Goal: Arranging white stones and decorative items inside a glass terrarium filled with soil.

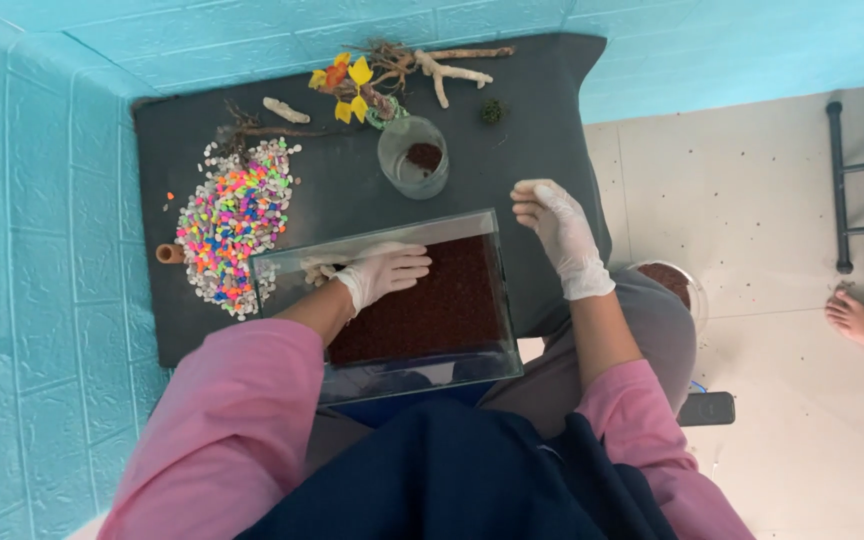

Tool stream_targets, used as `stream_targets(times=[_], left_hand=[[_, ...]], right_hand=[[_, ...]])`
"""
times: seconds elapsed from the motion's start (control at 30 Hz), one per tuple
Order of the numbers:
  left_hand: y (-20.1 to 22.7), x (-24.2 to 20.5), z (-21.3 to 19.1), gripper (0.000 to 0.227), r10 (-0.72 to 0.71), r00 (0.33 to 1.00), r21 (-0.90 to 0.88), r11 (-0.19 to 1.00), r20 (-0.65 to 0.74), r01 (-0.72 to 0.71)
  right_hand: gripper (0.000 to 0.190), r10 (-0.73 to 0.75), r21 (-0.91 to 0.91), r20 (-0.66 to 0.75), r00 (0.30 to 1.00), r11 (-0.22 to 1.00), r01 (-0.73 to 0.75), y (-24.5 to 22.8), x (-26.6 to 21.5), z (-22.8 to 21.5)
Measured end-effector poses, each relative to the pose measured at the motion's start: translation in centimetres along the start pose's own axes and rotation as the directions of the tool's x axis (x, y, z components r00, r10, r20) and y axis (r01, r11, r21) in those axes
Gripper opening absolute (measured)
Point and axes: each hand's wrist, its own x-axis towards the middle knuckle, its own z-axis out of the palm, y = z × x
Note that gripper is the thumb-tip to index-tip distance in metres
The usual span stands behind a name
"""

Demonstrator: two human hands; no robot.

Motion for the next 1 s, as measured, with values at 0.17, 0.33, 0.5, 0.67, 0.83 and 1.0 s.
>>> stream_targets(times=[0.17, 0.33, 0.5, 0.67, 0.83, 1.0], left_hand=[[1.9, -6.2, 5.3, 0.056, 0.069, 0.991, 0.024, 0.998, -0.112, -0.066], [1.9, -6.9, 5.5, 0.057, 0.057, 0.985, 0.155, 0.987, -0.164, -0.032], [3.5, -19.1, 10.6, 0.035, 0.266, 0.958, 0.725, 0.680, -0.105, -0.110], [1.9, -28.9, 11.3, 0.029, 0.697, 0.671, 0.756, 0.575, -0.253, -0.313], [-1.2, -30.0, 6.9, 0.031, 0.883, 0.327, 0.765, 0.460, -0.338, -0.451], [-3.8, -27.1, 0.9, 0.041, 0.836, -0.305, 0.885, 0.388, -0.456, -0.258]], right_hand=[[0.030, 0.004, -0.013, -0.016, 1.000, 1.000, -0.004, -0.1, -0.2, -0.1], [0.031, 0.005, -0.022, -0.012, 1.000, 1.000, -0.006, -0.1, -0.1, -0.1], [0.037, 0.015, -0.012, -0.001, 1.000, 1.000, -0.015, 0.3, 0.4, -0.9], [0.040, 0.074, -0.036, 0.002, 0.997, 0.997, -0.074, 2.3, 0.9, -2.0], [0.033, 0.152, 0.174, -0.032, 0.988, 0.974, -0.144, 2.5, 0.0, -3.7], [0.030, -0.153, 0.207, 0.062, 0.986, 0.969, 0.137, -3.5, -6.0, -0.7]])
